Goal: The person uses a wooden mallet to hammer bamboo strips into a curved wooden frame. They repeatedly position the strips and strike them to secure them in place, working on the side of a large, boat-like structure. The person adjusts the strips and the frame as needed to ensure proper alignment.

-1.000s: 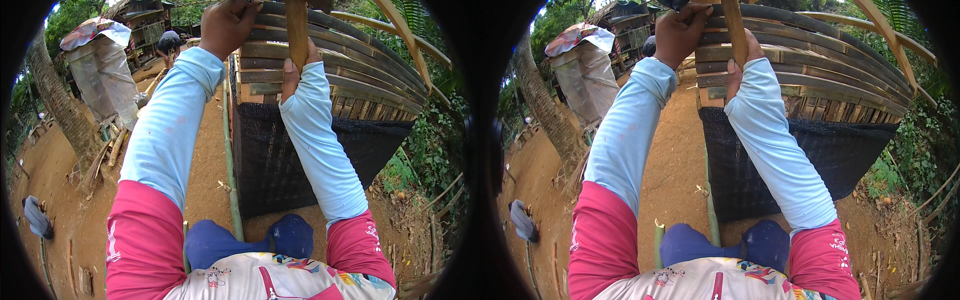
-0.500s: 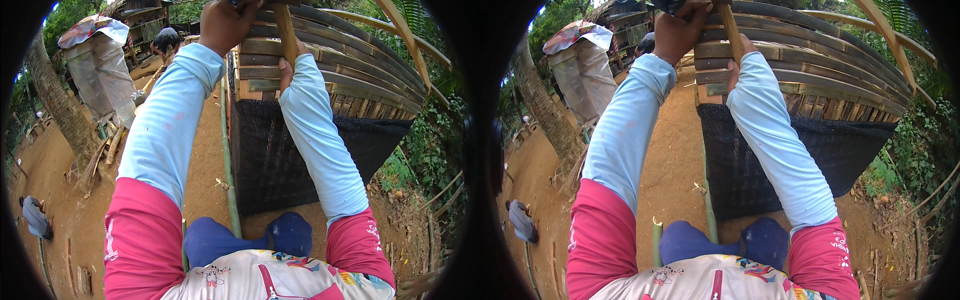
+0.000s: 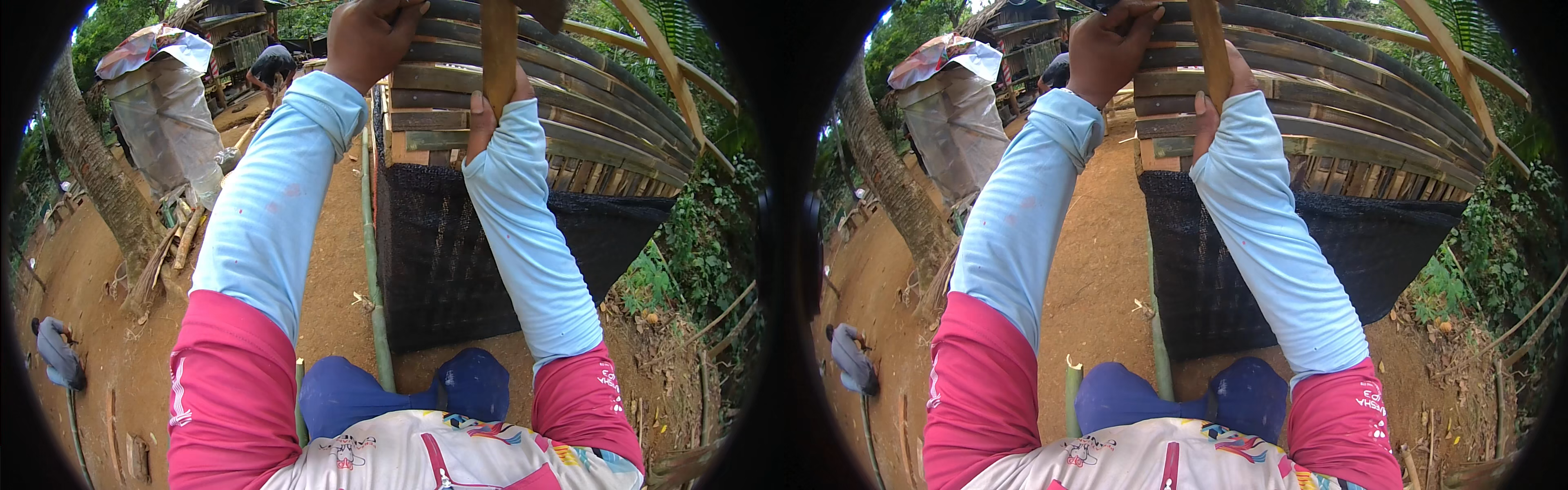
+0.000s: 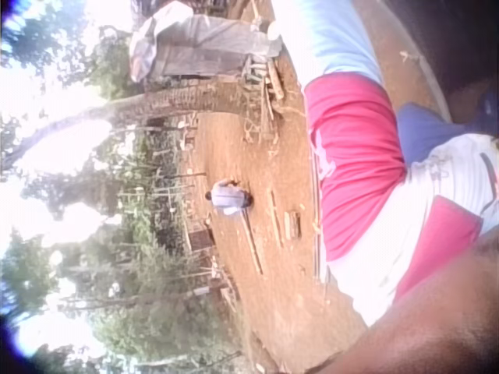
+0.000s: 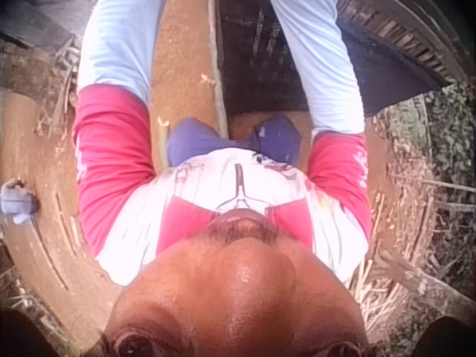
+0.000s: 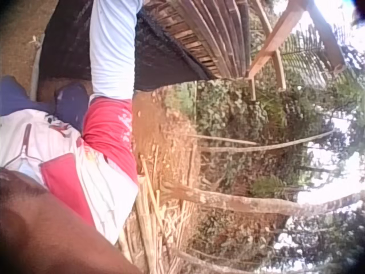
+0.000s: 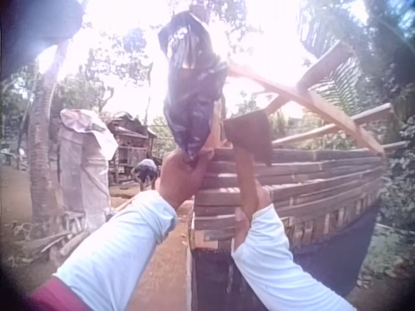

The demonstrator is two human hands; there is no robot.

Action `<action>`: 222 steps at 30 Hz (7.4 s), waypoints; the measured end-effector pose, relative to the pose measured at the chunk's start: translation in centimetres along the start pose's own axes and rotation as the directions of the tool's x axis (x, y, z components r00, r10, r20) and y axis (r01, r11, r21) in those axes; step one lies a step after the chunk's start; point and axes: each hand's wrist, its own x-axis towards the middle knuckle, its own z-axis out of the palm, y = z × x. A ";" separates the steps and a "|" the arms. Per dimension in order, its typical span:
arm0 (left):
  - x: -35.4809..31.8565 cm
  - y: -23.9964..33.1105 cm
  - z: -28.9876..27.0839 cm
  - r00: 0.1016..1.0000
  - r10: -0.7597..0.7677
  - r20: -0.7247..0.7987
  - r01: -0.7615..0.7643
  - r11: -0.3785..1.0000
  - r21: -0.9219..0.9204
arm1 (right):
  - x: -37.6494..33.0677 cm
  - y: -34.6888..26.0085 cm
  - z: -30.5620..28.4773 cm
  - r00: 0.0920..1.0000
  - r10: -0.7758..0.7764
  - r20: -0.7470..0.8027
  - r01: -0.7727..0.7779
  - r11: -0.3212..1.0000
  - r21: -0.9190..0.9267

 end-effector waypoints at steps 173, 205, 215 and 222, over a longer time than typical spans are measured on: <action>-3.9 5.3 6.3 0.881 0.094 0.463 -0.385 0.711 0.588 | 7.7 10.2 -12.0 0.916 -0.047 0.398 0.040 0.999 0.025; -4.1 4.7 5.5 0.880 0.107 0.463 -0.386 0.729 0.565 | -4.4 -2.8 -6.3 0.780 0.565 0.267 -0.577 0.487 0.655; -3.9 4.8 4.8 0.884 0.115 0.453 -0.376 0.752 0.542 | -7.6 -4.5 -4.9 0.739 0.616 0.272 -0.625 0.478 0.618; -5.1 4.6 2.3 0.936 0.094 0.339 -0.229 0.895 0.382 | -7.1 -5.3 -3.8 0.730 0.639 0.244 -0.636 0.502 0.586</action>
